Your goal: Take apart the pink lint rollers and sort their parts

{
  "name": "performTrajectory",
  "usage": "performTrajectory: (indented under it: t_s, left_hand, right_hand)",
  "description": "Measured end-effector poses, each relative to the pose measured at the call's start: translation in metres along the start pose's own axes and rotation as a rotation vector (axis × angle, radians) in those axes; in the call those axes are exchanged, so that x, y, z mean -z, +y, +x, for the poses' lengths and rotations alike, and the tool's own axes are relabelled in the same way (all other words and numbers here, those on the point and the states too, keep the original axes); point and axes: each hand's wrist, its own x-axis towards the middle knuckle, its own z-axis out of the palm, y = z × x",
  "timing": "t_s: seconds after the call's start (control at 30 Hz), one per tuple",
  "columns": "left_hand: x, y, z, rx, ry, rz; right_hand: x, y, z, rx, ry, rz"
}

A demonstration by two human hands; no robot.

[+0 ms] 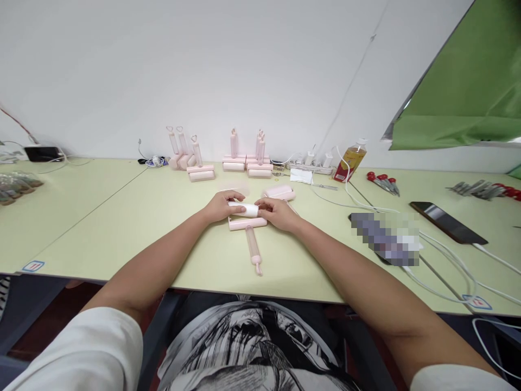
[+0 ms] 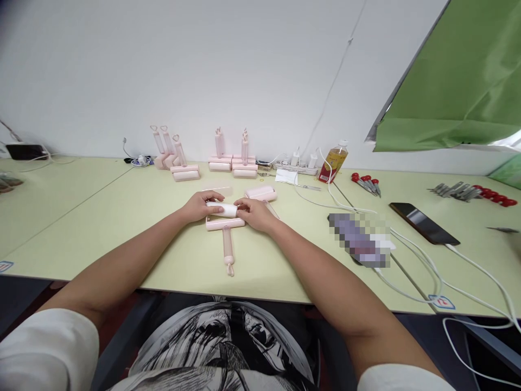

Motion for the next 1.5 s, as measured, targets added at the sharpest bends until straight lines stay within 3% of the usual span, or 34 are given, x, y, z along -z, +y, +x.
performTrajectory:
  t_s: [0.4, 0.6, 0.8, 1.0, 1.2, 1.37, 1.5]
  left_hand:
    - [-0.001, 0.000, 0.001, 0.000, 0.012, 0.044]
    - [0.004, -0.004, 0.002, -0.083, -0.053, 0.194]
    - [0.019, -0.003, 0.001, -0.051, -0.135, 0.375]
    - [0.023, -0.001, 0.001, -0.017, -0.154, 0.382]
    - [0.025, -0.001, -0.003, 0.072, 0.036, 0.193]
    - [0.039, -0.001, 0.001, -0.012, 0.346, 0.025]
    - [0.052, -0.005, 0.006, 0.000, 0.604, -0.024]
  right_hand:
    - [-0.003, -0.003, 0.002, -0.039, 0.029, 0.006]
    - [0.000, -0.004, 0.000, -0.069, 0.079, -0.132]
    - [0.000, -0.009, 0.000, -0.105, 0.103, -0.199]
    - [0.001, -0.016, -0.003, -0.108, 0.064, -0.249]
    - [0.001, -0.016, -0.005, -0.099, 0.044, -0.245]
    - [0.000, -0.017, -0.006, -0.107, 0.024, -0.236]
    - [0.000, -0.017, -0.007, -0.012, -0.040, -0.301]
